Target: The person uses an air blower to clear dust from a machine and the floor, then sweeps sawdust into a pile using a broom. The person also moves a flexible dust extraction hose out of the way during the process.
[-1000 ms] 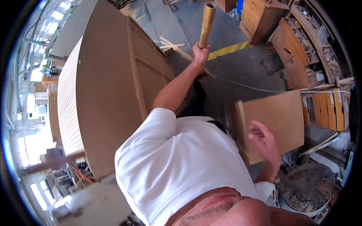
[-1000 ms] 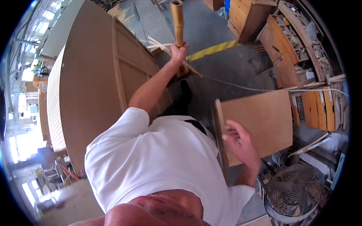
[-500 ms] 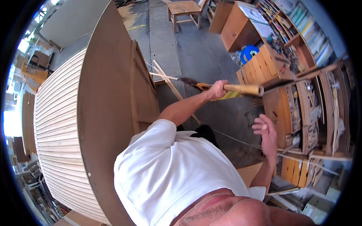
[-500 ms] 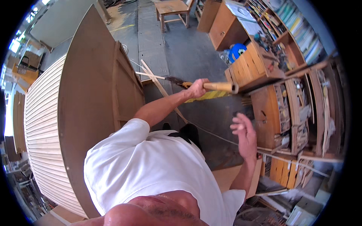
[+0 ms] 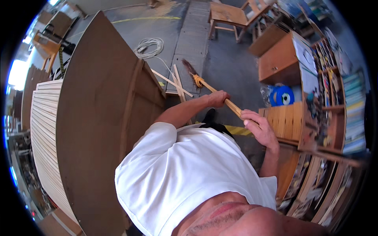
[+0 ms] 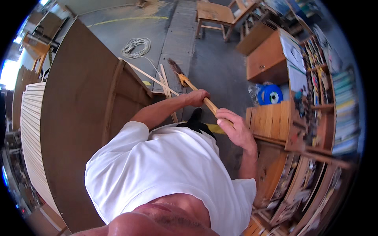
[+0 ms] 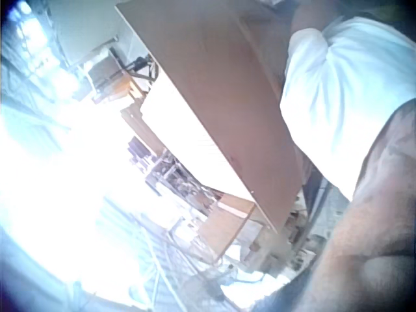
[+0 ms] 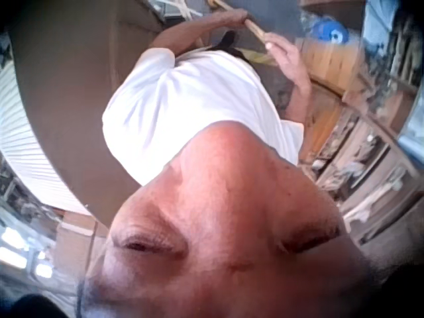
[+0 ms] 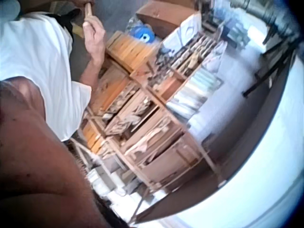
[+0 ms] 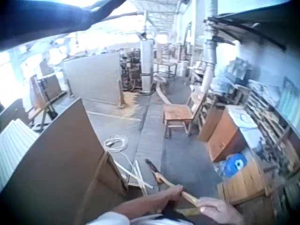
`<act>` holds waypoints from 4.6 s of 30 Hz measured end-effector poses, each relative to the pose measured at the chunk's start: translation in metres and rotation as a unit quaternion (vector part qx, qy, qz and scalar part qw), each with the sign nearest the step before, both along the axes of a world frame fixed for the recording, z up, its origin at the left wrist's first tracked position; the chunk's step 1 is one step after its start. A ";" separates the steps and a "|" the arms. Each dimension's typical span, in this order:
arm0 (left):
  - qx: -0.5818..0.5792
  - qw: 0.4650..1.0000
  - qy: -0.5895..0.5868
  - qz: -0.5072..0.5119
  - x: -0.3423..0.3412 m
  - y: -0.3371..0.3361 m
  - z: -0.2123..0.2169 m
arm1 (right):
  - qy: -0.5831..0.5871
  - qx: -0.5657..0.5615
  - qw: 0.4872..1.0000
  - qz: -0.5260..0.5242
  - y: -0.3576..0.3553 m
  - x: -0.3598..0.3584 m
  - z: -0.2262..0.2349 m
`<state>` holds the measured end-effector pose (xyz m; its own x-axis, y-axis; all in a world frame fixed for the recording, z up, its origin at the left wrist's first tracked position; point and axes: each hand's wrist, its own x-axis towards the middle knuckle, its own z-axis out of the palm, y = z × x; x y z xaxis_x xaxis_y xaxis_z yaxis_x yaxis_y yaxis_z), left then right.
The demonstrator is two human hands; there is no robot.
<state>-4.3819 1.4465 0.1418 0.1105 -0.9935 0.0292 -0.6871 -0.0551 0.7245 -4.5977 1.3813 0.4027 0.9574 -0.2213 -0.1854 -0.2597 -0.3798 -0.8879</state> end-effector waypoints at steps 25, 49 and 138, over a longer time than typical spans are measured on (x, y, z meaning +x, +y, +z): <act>0.176 0.918 -0.172 0.312 0.534 -0.151 -0.050 | 0.302 0.002 0.939 0.167 -0.250 0.592 -0.105; 0.196 0.462 0.237 0.832 0.794 -0.038 -0.118 | 0.297 0.025 0.896 0.328 -0.330 1.193 -0.175; 0.079 0.274 0.405 0.869 0.899 -0.296 -0.164 | 0.070 -0.445 0.600 0.661 -0.562 1.555 -0.310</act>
